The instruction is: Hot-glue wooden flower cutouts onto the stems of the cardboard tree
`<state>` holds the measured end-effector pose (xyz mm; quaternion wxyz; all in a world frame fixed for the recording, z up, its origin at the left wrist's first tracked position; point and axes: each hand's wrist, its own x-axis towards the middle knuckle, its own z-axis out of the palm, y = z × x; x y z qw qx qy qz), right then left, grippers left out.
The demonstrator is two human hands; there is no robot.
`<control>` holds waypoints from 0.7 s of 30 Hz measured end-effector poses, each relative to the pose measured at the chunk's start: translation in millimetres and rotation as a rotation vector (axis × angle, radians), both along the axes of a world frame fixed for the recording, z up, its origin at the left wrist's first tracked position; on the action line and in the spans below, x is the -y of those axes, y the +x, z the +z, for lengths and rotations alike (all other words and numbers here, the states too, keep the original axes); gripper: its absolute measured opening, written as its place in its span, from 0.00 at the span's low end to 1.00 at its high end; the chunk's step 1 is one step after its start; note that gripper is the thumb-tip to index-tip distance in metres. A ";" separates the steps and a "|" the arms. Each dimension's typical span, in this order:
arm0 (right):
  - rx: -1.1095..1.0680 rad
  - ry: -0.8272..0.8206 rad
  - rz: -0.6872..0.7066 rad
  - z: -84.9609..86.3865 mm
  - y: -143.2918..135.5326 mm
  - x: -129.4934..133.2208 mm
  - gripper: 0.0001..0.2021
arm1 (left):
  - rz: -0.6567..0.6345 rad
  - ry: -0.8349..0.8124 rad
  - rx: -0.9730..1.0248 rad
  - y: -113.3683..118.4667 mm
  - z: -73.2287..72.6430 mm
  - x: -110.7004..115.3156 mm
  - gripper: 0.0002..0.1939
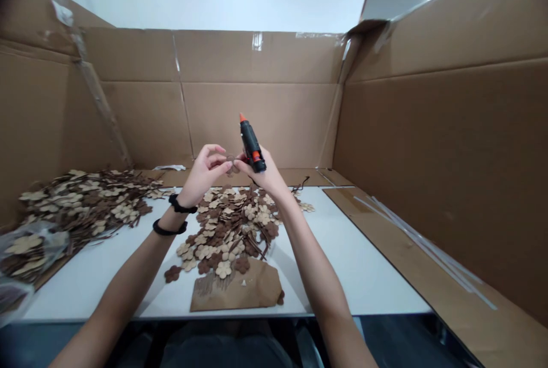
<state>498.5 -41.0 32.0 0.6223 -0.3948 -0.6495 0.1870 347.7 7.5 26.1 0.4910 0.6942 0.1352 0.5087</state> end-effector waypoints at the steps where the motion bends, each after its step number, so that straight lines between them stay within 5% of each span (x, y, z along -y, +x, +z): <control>1: -0.006 0.005 -0.001 -0.2 -0.8 0.1 0.13 | 0.000 0.017 0.003 0.4 -0.3 0.2 0.15; 8: -0.017 0.002 -0.064 1.0 -5.1 3.0 0.11 | 0.040 0.153 -0.058 -11.4 1.5 -18.7 0.14; 14: -0.158 0.055 -0.150 2.6 5.7 1.8 0.12 | 0.032 0.135 -0.485 -75.2 0.2 -78.4 0.06; 21: -0.181 0.080 -0.165 6.2 11.2 6.7 0.12 | 0.458 -0.184 0.321 -143.7 -8.6 -121.0 0.06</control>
